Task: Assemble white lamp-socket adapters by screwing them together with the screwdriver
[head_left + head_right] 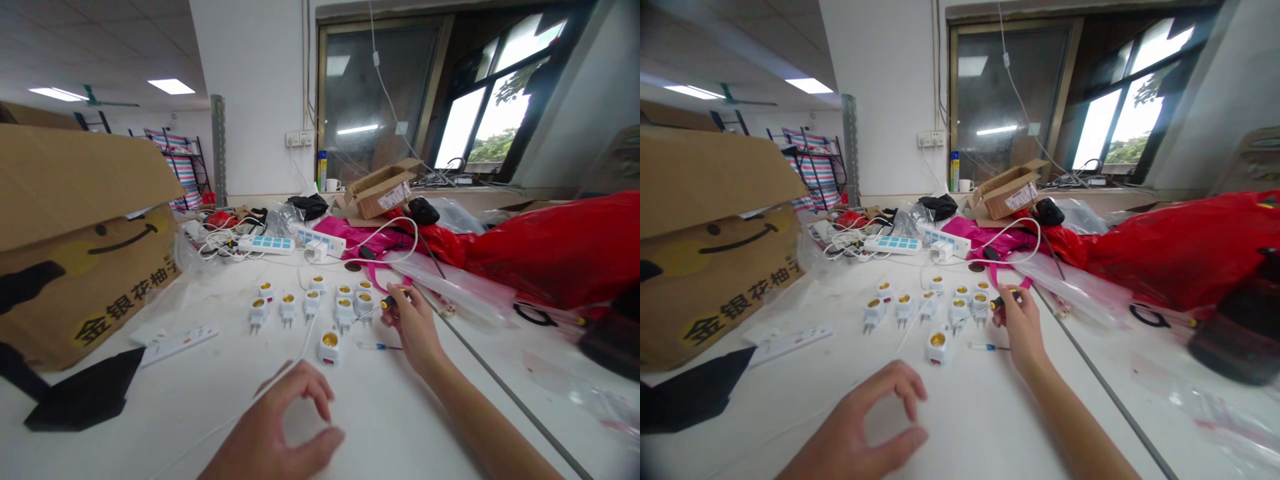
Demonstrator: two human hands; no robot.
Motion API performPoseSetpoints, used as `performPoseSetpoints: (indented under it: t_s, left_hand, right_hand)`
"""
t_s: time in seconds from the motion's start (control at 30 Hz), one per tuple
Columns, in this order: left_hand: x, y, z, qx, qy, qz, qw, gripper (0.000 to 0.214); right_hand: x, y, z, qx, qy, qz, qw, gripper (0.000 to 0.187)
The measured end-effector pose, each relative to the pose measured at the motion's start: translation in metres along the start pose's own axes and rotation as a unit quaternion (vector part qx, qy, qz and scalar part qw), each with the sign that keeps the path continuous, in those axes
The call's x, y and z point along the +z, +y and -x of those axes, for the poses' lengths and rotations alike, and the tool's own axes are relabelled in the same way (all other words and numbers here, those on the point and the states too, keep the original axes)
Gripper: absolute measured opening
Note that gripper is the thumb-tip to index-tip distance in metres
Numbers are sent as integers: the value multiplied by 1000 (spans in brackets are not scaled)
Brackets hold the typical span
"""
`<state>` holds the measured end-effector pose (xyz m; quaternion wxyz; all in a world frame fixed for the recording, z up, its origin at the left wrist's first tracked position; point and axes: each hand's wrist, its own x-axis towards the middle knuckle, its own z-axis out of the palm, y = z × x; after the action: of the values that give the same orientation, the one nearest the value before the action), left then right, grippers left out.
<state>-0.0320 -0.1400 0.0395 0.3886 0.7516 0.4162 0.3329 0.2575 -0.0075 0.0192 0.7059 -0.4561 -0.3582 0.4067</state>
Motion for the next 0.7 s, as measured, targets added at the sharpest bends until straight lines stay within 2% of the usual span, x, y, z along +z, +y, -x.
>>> performPoseSetpoints:
  t_s: [0.03, 0.07, 0.13, 0.2, 0.27, 0.33, 0.47, 0.53, 0.7]
  left_hand:
    - [-2, -4, -17, 21, 59, -25, 998, 17]
    - [-3, -8, -33, 50, 90, -48, 994, 24]
    - [-5, -20, -60, 84, 106, -78, 988, 51]
    - [-7, -33, -77, 66, 71, -78, 992, 70]
    - [-8, -42, -87, 43, 44, -72, 996, 77]
    - [-7, -48, -91, 31, 38, -67, 997, 74]
    - [-1, -52, -93, 42, 43, -56, 997, 52]
    - [3, -55, -91, 58, 50, -51, 996, 46]
    - [10, -59, -85, 84, 46, -40, 995, 52]
  right_hand:
    - [0, 0, 0, -1, 2, 4, 1000, 21]
    - [-1, 0, 0, -3, 6, 9, 1000, 21]
    - [-2, 1, 0, -11, 13, 19, 1000, 21]
    - [-2, 2, -1, -23, 21, 33, 999, 23]
    - [-3, 3, -2, -39, 30, 49, 998, 25]
    - [-3, 4, -3, -53, 36, 64, 996, 34]
    - [-1, 1, 0, -76, 39, 90, 992, 58]
    - [0, -1, 2, -87, 39, 103, 990, 61]
    - [4, -9, 11, -119, 26, 122, 985, 59]
